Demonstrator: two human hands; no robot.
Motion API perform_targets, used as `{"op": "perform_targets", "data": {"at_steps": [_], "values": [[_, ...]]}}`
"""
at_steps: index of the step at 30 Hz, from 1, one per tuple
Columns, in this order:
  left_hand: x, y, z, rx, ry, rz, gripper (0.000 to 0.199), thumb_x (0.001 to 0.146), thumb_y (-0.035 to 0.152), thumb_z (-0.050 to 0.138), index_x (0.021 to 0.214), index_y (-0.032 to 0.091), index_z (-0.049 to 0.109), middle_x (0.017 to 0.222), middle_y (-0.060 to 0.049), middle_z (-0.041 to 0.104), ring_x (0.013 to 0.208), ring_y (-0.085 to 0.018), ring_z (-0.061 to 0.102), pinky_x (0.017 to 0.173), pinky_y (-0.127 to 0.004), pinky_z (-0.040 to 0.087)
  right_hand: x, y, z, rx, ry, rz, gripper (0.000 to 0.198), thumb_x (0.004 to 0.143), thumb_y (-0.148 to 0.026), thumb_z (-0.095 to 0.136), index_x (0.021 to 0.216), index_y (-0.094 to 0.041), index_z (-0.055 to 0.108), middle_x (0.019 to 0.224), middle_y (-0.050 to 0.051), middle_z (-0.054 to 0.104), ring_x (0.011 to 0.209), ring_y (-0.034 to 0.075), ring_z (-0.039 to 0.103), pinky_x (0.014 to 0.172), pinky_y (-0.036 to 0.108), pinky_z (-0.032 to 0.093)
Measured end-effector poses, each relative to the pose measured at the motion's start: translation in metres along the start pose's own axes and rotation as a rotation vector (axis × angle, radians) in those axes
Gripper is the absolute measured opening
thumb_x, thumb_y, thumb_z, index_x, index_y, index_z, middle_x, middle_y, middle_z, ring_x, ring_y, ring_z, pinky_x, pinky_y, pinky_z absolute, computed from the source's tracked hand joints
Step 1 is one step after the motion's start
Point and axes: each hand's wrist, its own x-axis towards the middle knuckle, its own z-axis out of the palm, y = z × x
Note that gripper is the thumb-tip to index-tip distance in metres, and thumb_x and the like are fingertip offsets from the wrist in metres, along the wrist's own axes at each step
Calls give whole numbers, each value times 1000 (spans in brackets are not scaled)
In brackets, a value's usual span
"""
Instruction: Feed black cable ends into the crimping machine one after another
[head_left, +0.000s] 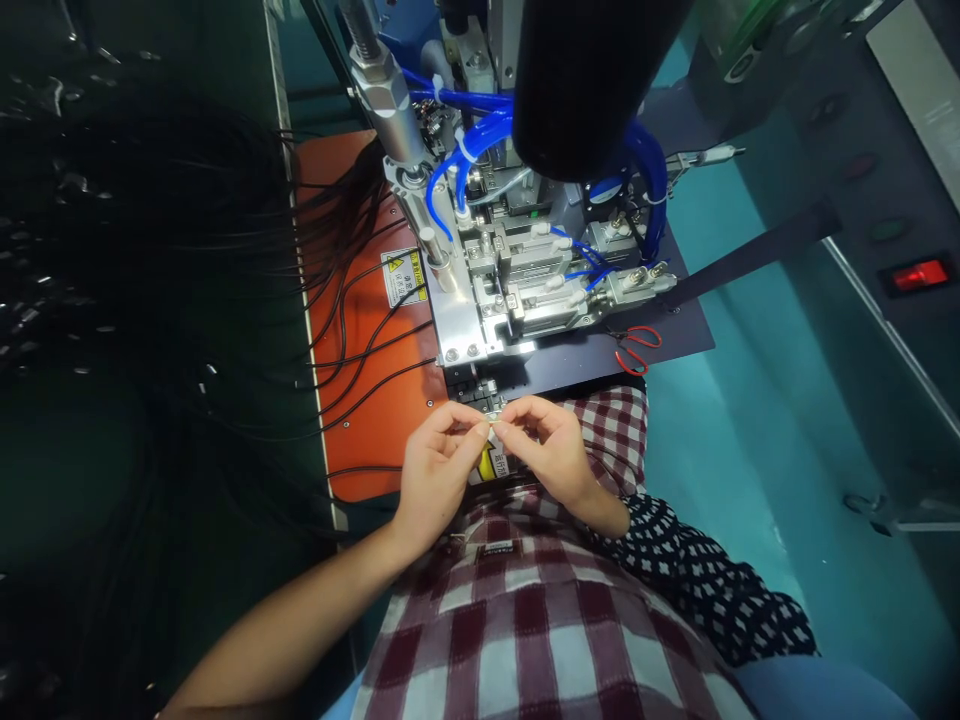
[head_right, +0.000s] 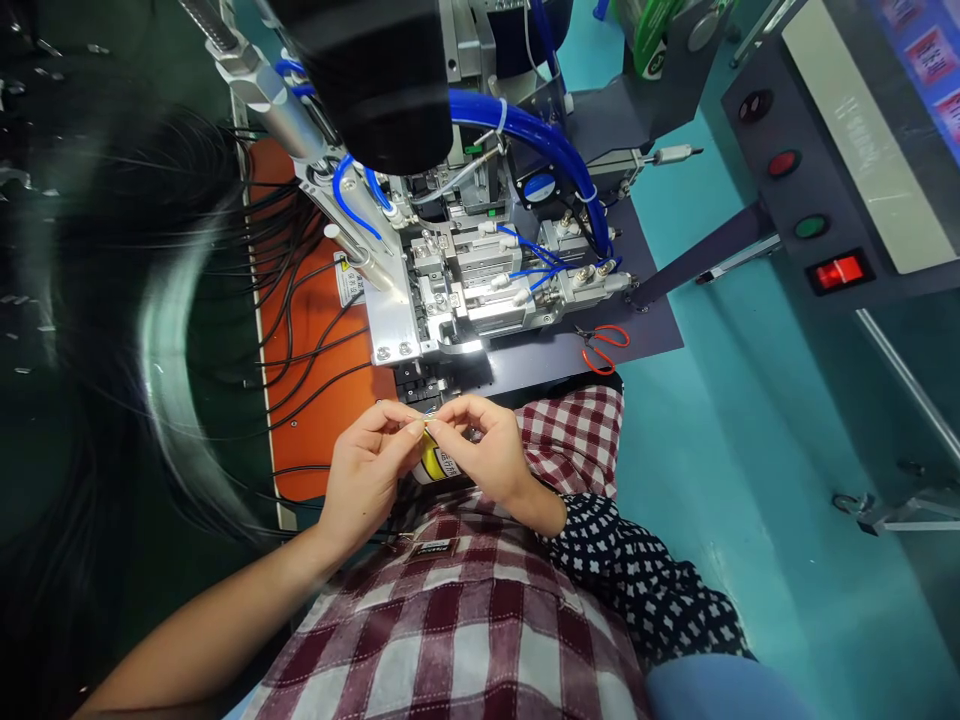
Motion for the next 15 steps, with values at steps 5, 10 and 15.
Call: {"op": "perform_targets", "data": {"at_steps": [5, 10, 15], "values": [[0, 0, 1, -17, 0, 6, 15, 84, 29, 65, 79, 16, 59, 58, 6, 47, 48, -4, 37, 45, -15, 30, 1, 1, 0, 23, -5, 5, 8, 75, -23, 69, 72, -18, 64, 66, -1, 62, 57, 11, 55, 56, 25, 48], [0, -1, 1, -38, 4, 0, 17, 84, 30, 66, 79, 16, 58, 57, 6, 47, 48, -4, 38, 45, -15, 30, 0, 2, 2, 15, 14, -4, 8, 74, -21, 69, 69, -18, 63, 66, -1, 62, 58, 11, 55, 57, 25, 47], [0, -1, 1, -44, 5, -5, 18, 84, 31, 66, 80, 16, 58, 54, 8, 44, 46, -3, 35, 44, -14, 28, 0, 1, -2, 4, -17, -13, 7, 76, -23, 69, 75, -17, 65, 70, 0, 65, 60, 11, 57, 58, 25, 48]]}}
